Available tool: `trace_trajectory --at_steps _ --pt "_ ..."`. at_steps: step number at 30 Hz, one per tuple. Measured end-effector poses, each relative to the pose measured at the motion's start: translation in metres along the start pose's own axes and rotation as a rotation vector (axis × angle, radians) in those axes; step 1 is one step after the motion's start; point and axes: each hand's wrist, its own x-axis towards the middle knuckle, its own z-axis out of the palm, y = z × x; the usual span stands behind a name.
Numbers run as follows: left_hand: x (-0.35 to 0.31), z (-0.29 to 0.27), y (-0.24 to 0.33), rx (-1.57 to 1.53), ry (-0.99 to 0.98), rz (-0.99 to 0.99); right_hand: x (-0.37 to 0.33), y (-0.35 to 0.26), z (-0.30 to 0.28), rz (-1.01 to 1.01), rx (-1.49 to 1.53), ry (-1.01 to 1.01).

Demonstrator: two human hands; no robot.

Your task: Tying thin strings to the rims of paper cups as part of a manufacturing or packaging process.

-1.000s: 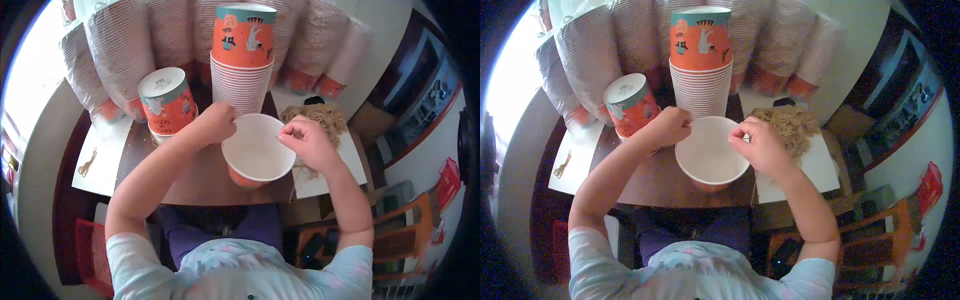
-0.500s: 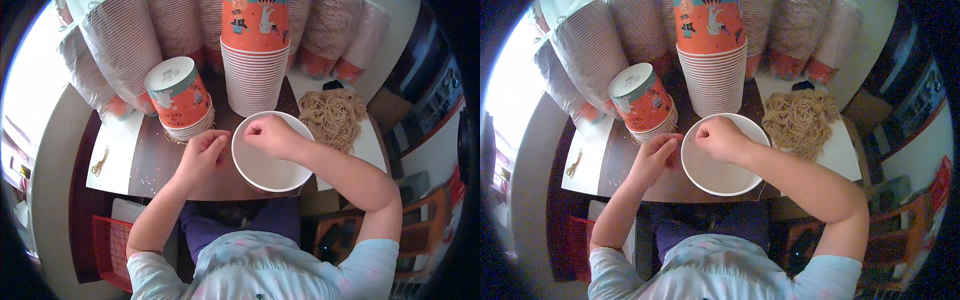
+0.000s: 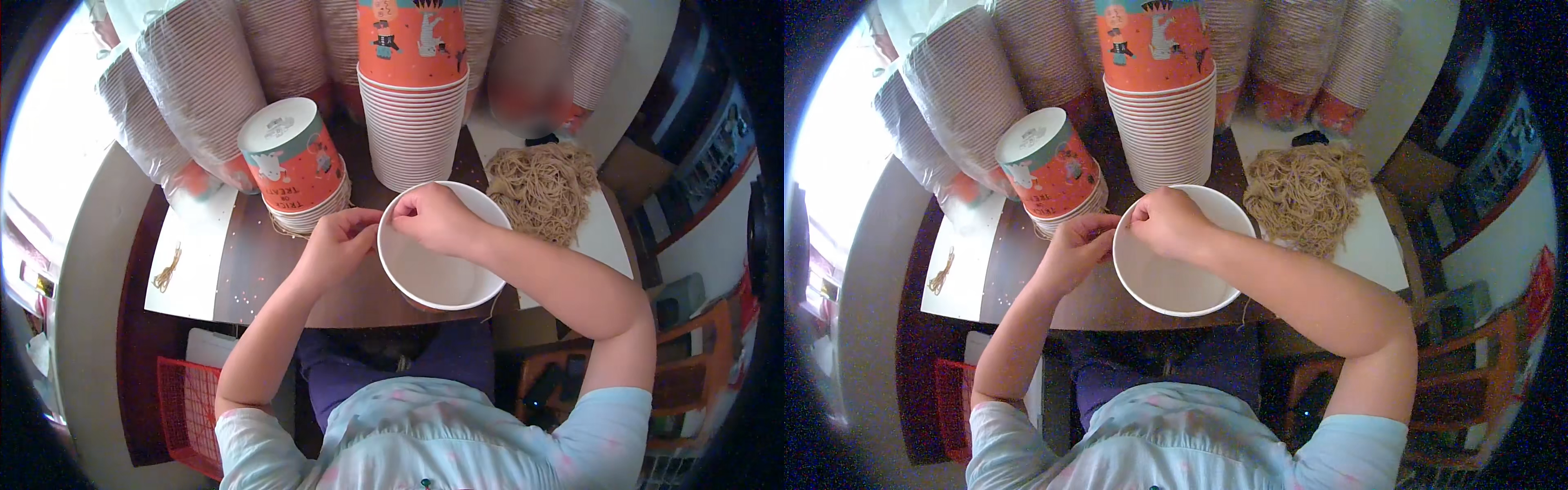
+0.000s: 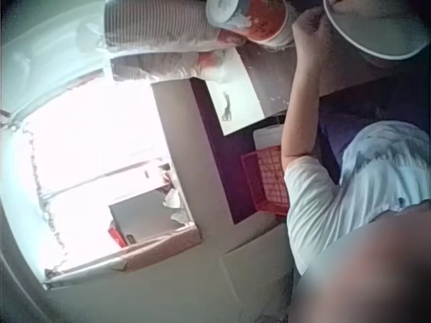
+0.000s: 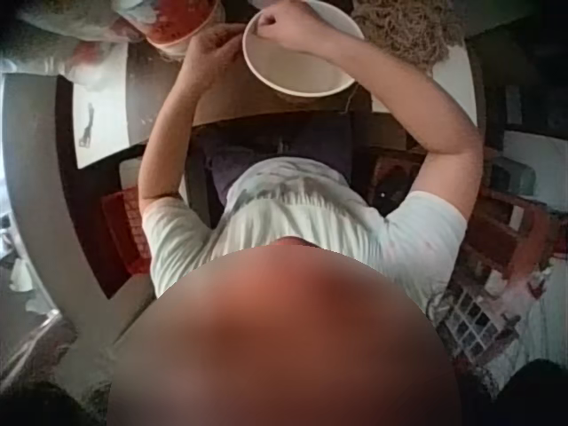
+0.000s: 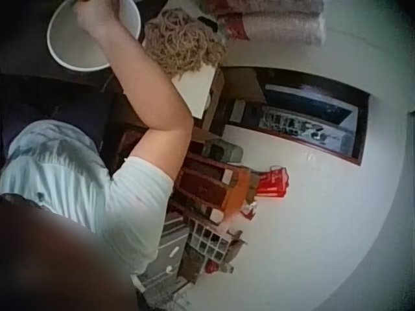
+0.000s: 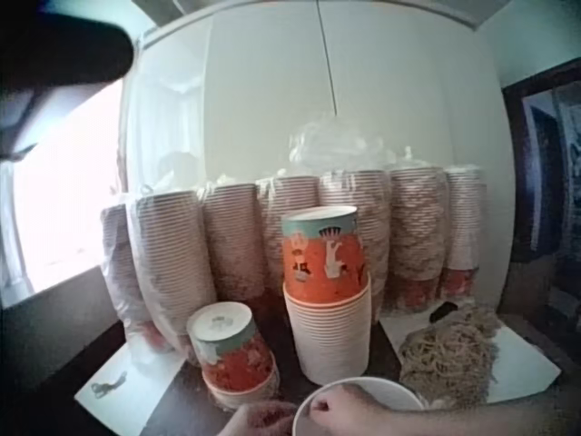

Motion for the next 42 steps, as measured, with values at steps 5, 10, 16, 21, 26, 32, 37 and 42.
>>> trace_trajectory --at_steps 5,10,16,21,26,32,37,42 --pt "-0.001 -0.005 0.011 0.074 -0.082 0.012 -0.001 -0.005 0.001 0.002 -0.016 0.009" --pt "-0.009 -0.005 0.029 0.553 -0.093 0.179 -0.007 -0.014 -0.006 0.013 -0.092 -0.098" --pt "-0.019 0.016 0.017 0.54 0.123 0.242 -0.012 -0.011 -0.013 0.092 -0.086 -0.243" --pt "-0.029 0.012 -0.007 0.194 0.241 0.046 -0.033 -0.021 -0.032 0.049 0.031 -0.325" --pt "-0.059 -0.01 -0.012 -0.362 0.183 -0.201 -0.081 -0.054 -0.038 -0.139 -0.435 -0.192" --pt "-0.07 0.004 -0.009 -0.549 0.104 0.158 -0.091 -0.042 -0.018 -0.3 -0.657 0.09" --pt "-0.071 0.027 -0.013 -0.684 0.082 0.245 -0.1 -0.029 0.018 -0.584 -0.741 0.506" --pt "-0.091 0.062 -0.018 -0.778 0.267 0.079 -0.124 -0.019 0.074 -0.607 -0.774 0.483"
